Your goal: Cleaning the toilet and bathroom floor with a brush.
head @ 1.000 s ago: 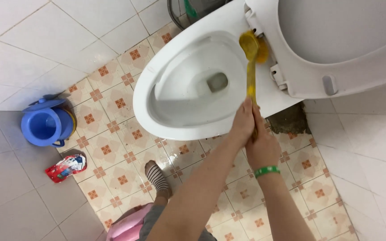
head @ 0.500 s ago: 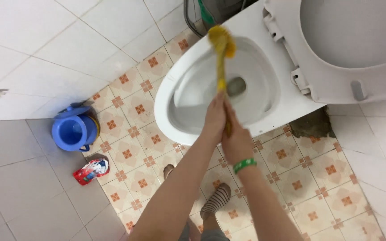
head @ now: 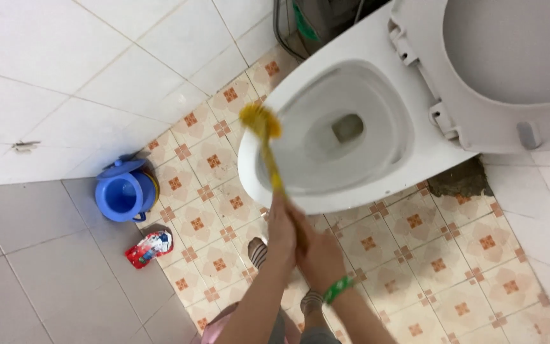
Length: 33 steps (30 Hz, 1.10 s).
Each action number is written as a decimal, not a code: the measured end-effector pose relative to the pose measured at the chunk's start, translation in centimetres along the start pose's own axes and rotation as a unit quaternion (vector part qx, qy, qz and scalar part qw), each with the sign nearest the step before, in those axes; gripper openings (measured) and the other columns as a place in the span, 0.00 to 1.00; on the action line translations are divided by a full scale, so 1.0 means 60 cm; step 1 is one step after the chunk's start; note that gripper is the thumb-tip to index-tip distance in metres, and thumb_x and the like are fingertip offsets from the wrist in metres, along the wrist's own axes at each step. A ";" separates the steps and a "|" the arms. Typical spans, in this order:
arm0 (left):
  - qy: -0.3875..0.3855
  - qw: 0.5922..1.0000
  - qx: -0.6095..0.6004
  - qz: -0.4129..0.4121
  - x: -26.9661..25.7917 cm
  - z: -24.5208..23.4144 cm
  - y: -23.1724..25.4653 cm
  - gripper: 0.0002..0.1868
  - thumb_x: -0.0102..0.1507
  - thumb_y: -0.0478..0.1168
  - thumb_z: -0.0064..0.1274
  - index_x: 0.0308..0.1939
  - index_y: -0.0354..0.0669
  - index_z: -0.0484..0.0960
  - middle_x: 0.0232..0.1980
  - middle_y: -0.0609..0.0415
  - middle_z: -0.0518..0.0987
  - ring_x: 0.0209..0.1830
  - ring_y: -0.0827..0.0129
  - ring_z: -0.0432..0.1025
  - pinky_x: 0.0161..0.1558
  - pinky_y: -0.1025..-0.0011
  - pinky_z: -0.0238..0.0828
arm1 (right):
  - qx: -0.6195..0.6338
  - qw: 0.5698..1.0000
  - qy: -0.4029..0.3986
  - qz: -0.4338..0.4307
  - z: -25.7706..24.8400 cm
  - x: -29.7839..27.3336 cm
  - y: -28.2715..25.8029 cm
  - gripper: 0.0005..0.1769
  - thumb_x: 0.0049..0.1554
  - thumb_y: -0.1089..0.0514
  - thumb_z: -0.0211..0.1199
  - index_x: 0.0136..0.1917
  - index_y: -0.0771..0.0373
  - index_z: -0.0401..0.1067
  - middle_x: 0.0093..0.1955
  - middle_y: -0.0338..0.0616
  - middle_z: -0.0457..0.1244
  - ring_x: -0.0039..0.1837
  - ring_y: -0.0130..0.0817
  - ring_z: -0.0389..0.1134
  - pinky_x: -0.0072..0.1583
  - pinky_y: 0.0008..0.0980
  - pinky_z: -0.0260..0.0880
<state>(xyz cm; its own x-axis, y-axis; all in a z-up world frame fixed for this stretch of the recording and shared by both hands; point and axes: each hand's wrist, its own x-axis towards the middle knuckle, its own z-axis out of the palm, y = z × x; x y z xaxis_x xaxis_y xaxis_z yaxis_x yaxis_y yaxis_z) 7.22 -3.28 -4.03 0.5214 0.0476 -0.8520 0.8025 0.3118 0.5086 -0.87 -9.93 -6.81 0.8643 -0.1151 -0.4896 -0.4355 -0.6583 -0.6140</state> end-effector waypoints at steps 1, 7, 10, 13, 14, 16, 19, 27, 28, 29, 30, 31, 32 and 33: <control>0.044 0.997 0.054 -0.046 -0.030 -0.031 0.001 0.21 0.75 0.61 0.32 0.61 0.54 0.64 0.58 0.64 0.62 0.57 0.73 0.56 0.59 0.71 0.55 | -0.009 0.999 -0.048 0.010 0.009 -0.032 -0.025 0.40 0.66 0.53 0.49 0.87 0.31 0.44 0.24 0.40 0.61 0.26 0.37 0.60 0.31 0.39 0.62; 0.004 0.977 0.212 0.025 0.075 0.007 -0.013 0.33 0.75 0.56 0.25 0.83 0.55 0.60 0.80 0.55 0.65 0.82 0.65 0.57 0.81 0.61 0.48 | 0.059 0.994 -0.048 0.080 -0.056 0.023 -0.055 0.41 0.64 0.53 0.51 0.86 0.24 0.47 0.42 0.49 0.69 0.44 0.51 0.68 0.48 0.48 0.68; -0.033 0.985 0.156 0.071 0.105 -0.013 -0.043 0.33 0.77 0.61 0.34 0.78 0.45 0.67 0.62 0.49 0.76 0.61 0.65 0.72 0.66 0.62 0.68 | 0.090 0.992 -0.021 0.091 -0.046 0.022 -0.061 0.43 0.62 0.56 0.52 0.86 0.24 0.48 0.56 0.63 0.73 0.59 0.70 0.73 0.63 0.62 0.72; 0.005 0.987 0.161 0.023 0.000 -0.073 -0.024 0.35 0.75 0.63 0.34 0.78 0.46 0.66 0.67 0.49 0.72 0.65 0.62 0.68 0.69 0.61 0.64 | 0.085 0.987 -0.078 0.111 -0.006 -0.047 -0.096 0.45 0.62 0.53 0.51 0.85 0.18 0.45 0.56 0.61 0.73 0.60 0.67 0.74 0.64 0.59 0.74; 0.046 0.974 0.221 -0.031 -0.056 -0.105 -0.028 0.38 0.75 0.66 0.29 0.83 0.52 0.62 0.83 0.45 0.65 0.82 0.52 0.60 0.82 0.55 0.51 | 0.092 0.977 -0.133 0.142 0.014 -0.091 -0.108 0.45 0.61 0.51 0.51 0.84 0.13 0.43 0.56 0.56 0.74 0.60 0.63 0.75 0.65 0.55 0.76; 0.030 0.970 0.240 -0.005 0.031 -0.124 -0.071 0.36 0.76 0.64 0.28 0.84 0.53 0.60 0.83 0.46 0.64 0.83 0.54 0.60 0.82 0.55 0.51 | 0.063 0.979 -0.125 0.146 0.012 -0.066 -0.089 0.43 0.61 0.49 0.52 0.84 0.16 0.45 0.57 0.57 0.74 0.61 0.64 0.74 0.66 0.57 0.75; -0.051 0.961 0.265 0.065 0.176 -0.033 -0.091 0.33 0.78 0.61 0.27 0.82 0.52 0.61 0.74 0.50 0.71 0.75 0.61 0.66 0.76 0.57 0.58 | 0.040 0.987 -0.060 0.147 -0.028 0.023 -0.054 0.44 0.61 0.50 0.52 0.85 0.21 0.45 0.56 0.64 0.72 0.62 0.69 0.72 0.67 0.61 0.71; -0.220 0.860 0.425 0.178 0.193 0.238 0.083 0.52 0.70 0.72 0.13 0.74 0.28 0.65 0.66 0.30 0.77 0.69 0.40 0.73 0.65 0.43 0.73 | 0.131 0.947 0.260 0.134 -0.151 0.182 -0.063 0.43 0.62 0.55 0.54 0.86 0.28 0.50 0.63 0.49 0.72 0.63 0.59 0.73 0.70 0.52 0.69; -0.241 0.862 0.411 0.171 0.190 0.221 0.081 0.52 0.71 0.71 0.15 0.74 0.26 0.66 0.68 0.27 0.75 0.72 0.37 0.70 0.68 0.41 0.68 | 0.104 0.954 0.228 0.166 -0.146 0.166 -0.079 0.44 0.62 0.55 0.54 0.86 0.25 0.47 0.63 0.56 0.71 0.64 0.64 0.71 0.70 0.57 0.68; -0.262 0.864 0.397 0.164 0.186 0.205 0.080 0.52 0.72 0.71 0.18 0.74 0.24 0.68 0.71 0.25 0.73 0.75 0.35 0.66 0.72 0.40 0.62 | 0.077 0.957 0.196 0.198 -0.144 0.149 -0.095 0.45 0.63 0.55 0.53 0.86 0.22 0.43 0.62 0.63 0.70 0.64 0.69 0.70 0.71 0.63 0.66; -0.265 0.860 0.403 0.167 0.162 0.166 0.072 0.52 0.72 0.71 0.18 0.74 0.24 0.68 0.71 0.25 0.73 0.75 0.35 0.66 0.72 0.40 0.62 | 0.083 0.956 0.201 0.199 -0.120 0.126 -0.089 0.45 0.63 0.55 0.53 0.86 0.22 0.43 0.62 0.63 0.70 0.64 0.69 0.70 0.71 0.63 0.66; -0.261 0.833 0.467 0.143 0.139 0.128 0.062 0.50 0.71 0.72 0.18 0.74 0.29 0.65 0.67 0.27 0.76 0.69 0.35 0.71 0.66 0.39 0.67 | 0.066 0.960 0.182 0.201 -0.095 0.104 -0.080 0.47 0.59 0.60 0.55 0.87 0.35 0.45 0.63 0.64 0.68 0.65 0.66 0.70 0.68 0.60 0.69; -0.256 0.800 0.530 0.117 0.117 0.089 0.047 0.48 0.71 0.74 0.18 0.73 0.35 0.63 0.62 0.28 0.78 0.64 0.36 0.75 0.59 0.39 0.72 | 0.050 0.963 0.163 0.206 -0.067 0.079 -0.068 0.49 0.56 0.65 0.57 0.88 0.48 0.48 0.64 0.65 0.66 0.65 0.63 0.70 0.64 0.57 0.72; -0.260 0.793 0.538 0.118 0.111 0.071 0.038 0.48 0.71 0.74 0.18 0.73 0.35 0.63 0.62 0.28 0.78 0.64 0.36 0.75 0.59 0.39 0.72 | 0.058 0.961 0.168 0.211 -0.045 0.068 -0.064 0.49 0.56 0.65 0.57 0.88 0.48 0.48 0.64 0.65 0.66 0.65 0.63 0.70 0.64 0.57 0.72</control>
<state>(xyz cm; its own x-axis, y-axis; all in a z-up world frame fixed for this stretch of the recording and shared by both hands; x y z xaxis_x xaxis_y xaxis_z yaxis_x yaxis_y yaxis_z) 13.79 -6.28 -8.02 0.5194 -0.5001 -0.6929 0.3020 -0.6511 0.6963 4.99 -9.86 -4.77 0.6291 -0.6002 -0.4941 -0.7730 -0.4160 -0.4789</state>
